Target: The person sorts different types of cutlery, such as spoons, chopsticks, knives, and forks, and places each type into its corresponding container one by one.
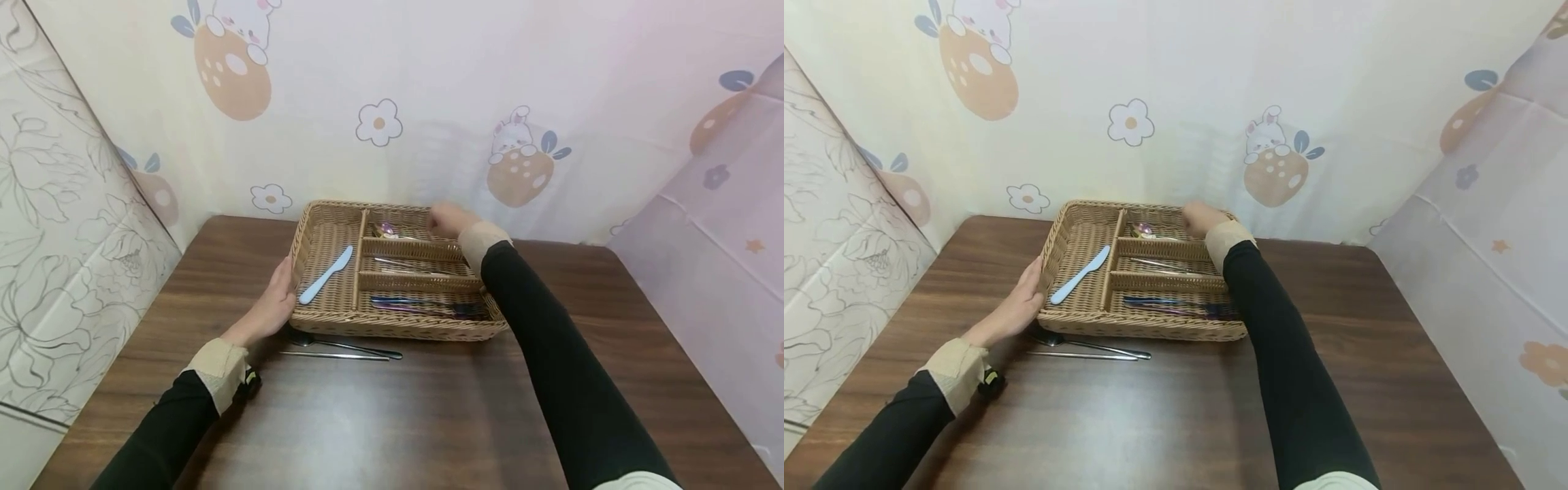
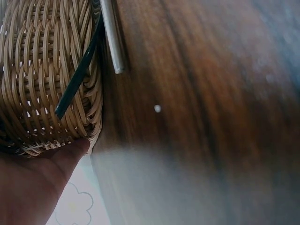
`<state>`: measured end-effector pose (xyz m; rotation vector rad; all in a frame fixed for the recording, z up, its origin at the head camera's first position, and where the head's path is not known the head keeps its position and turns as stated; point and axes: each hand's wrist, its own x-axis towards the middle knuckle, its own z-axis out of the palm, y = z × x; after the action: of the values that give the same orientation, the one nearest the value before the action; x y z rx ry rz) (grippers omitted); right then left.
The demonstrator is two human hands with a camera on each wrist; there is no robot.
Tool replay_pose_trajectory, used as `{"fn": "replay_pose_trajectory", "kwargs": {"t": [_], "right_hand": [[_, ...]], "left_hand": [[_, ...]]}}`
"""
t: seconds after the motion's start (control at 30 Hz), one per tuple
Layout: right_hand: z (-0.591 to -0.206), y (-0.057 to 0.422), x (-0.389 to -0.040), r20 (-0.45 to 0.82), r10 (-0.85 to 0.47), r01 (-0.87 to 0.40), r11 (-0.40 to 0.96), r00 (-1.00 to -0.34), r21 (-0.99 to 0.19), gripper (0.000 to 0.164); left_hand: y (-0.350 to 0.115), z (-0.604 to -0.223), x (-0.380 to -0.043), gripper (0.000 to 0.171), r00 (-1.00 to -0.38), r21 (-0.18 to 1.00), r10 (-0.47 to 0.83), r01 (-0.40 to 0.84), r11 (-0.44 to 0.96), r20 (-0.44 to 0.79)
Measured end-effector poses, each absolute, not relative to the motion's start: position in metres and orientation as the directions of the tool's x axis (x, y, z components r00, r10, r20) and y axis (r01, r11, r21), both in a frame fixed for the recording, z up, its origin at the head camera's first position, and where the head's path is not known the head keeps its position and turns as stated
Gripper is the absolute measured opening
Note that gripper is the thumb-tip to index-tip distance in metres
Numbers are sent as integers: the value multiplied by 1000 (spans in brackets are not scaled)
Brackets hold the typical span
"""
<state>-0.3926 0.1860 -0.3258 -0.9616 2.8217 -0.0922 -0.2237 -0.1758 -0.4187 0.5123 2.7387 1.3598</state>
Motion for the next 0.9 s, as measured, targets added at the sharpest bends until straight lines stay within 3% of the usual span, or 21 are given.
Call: {"fn": "replay_pose_trajectory", "kwargs": {"t": [0.23,0.37,0.57,0.9], "right_hand": [[-305,172,-370,-121,-625,-602,778,-772,-177,25],[-295,154,-349,-125,-667,-649,744,-734,-162,14],[-285,130,-324,-111,-720,-696,692,-685,-189,14],[-281,110,-290,-41,-842,-828,536,-537,-162,18]], "left_hand": [[-175,-417,-227,76,-937,789,331,288,543,115],[-176,-417,-226,77,-937,785,332,284,551,106],[-177,-416,-225,77,-938,784,328,283,552,107],[-176,-416,-223,77,-936,781,337,284,557,100]]}}
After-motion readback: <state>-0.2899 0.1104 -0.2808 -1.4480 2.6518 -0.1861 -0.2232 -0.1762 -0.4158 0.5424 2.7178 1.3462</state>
